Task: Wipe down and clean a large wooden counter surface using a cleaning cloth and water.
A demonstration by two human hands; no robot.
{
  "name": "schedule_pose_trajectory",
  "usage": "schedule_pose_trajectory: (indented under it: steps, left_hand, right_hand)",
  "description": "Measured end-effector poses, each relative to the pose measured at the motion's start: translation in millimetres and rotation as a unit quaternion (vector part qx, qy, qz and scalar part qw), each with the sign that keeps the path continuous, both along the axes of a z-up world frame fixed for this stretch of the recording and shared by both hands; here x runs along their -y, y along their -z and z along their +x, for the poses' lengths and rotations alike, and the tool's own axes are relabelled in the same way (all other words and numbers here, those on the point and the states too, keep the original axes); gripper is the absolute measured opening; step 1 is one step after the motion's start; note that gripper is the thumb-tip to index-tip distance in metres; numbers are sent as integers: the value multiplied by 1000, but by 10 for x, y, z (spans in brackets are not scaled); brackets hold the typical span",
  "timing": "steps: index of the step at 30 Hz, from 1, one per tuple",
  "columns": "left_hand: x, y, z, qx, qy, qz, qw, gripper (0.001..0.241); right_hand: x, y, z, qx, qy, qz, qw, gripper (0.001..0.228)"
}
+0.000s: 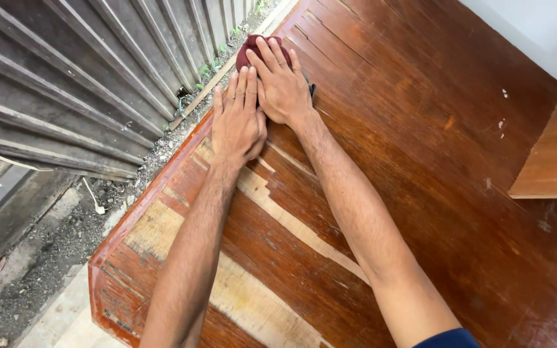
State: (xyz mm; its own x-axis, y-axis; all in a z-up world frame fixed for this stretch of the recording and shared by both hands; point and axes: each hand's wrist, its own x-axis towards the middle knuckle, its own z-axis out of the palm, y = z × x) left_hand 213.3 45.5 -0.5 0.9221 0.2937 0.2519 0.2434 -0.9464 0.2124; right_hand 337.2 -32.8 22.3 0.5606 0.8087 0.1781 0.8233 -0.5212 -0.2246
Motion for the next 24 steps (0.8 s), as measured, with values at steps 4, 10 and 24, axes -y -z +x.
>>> schedule_pose_trajectory:
  steps: [4,10,24]
  left_hand:
    - [20,-107,-24,11,-11,-4,1000,67]
    - [22,-190,-7,4,9,-37,999,57]
    - [1438,-185,535,122,277,-21,953,51]
  right_hand:
    - [-142,132,258,20,-2,61,998,47]
    - [74,-224,423,-54,13,132,990,25]
    - [3430,-434,534,54,353,221,907,25]
